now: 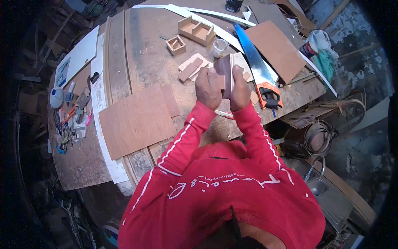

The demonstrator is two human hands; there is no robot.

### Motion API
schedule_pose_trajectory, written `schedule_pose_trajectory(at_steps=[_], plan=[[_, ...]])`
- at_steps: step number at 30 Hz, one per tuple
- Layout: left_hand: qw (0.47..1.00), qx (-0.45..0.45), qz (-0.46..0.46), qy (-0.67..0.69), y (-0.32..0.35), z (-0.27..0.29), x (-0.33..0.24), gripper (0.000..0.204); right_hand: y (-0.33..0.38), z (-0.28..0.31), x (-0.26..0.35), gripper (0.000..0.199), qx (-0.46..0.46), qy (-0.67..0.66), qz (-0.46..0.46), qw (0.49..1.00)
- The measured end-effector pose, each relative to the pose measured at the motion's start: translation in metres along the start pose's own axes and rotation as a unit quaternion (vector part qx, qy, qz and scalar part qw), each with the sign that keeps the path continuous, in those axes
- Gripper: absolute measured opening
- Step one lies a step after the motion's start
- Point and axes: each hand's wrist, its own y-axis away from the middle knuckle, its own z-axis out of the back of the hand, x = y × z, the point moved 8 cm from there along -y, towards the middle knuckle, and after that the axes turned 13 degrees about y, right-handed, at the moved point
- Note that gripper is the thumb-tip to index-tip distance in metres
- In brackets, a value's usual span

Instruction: Marking and dry-fitting wooden pieces for a small assembly at a workbench.

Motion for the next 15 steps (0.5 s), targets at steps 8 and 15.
schedule_pose_trajectory(at_steps=[8,15], plan=[[0.999,-0.039,-0.011,-0.019,-0.015,-0.003,0.004,0.024,-0.007,-0.003,0.029,0.041,0.087,0.107,0.035,0.990],[0.995,-0.046,-0.059,-0.069,-0.017,-0.003,0.001,0.030,-0.014,-0.003,0.014,0.051,0.092,0.113,0.077,0.986]])
